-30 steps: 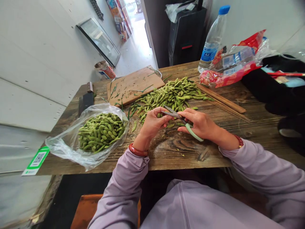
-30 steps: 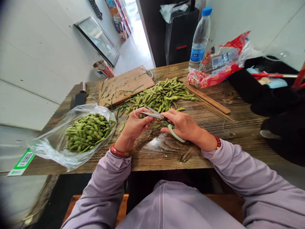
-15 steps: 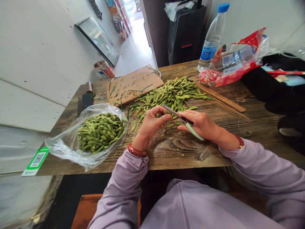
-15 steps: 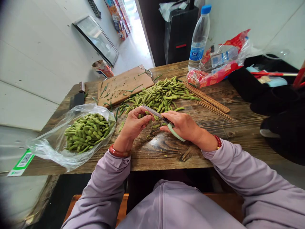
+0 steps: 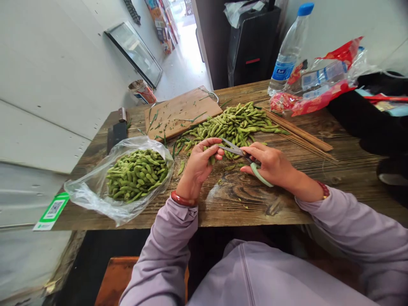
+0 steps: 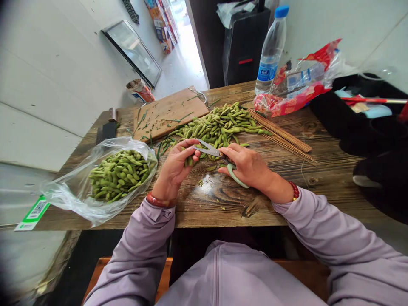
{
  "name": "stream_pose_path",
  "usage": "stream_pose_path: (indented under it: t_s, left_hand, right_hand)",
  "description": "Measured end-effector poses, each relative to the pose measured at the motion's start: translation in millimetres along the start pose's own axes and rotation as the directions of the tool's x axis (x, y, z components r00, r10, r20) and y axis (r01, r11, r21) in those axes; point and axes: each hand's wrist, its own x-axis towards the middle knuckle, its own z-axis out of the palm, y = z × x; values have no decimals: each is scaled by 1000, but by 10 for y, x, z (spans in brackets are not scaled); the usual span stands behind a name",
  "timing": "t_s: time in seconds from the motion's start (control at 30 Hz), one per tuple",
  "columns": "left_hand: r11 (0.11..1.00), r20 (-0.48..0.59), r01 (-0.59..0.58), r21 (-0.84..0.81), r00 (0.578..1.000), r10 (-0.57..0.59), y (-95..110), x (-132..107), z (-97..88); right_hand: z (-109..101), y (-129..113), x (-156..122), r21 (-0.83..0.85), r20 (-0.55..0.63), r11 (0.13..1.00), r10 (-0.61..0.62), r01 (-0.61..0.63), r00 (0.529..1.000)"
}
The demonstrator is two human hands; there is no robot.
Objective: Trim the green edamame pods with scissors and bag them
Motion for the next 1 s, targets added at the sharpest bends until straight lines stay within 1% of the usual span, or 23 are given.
stream_pose_path:
  t_s: [0.13,0.37,0.53,0.67,0.8,1.0]
  left_hand:
    - [999,-7,-21,27,1000,21,-18,-6,15]
    - [997,75,19,69,997,-24,-53,-15,44]
    - [978,112,28,204,992,-51,-67,-47,54]
    - [959,112,-23,283,994,-10,-96,-50,44]
    - [960,122,-42,277,992,8,-110,-47,39]
    - [966,164,-27,259,986,-16,-97,-69,65]
  right_hand:
    - [4,-4,-2,-33,1,999,1,-1,1000]
    - [5,0,5,-86,-24,996,-29,26,999]
    - [-8,11,19,-126,-28,991,-50,46,998]
    - [-15,11,17,-128,-32,991,-50,46,998]
    - [-9,5,11,-87,-24,995,-58,55,998]
    - [0,4,18,-60,-47,994,-95,92,994]
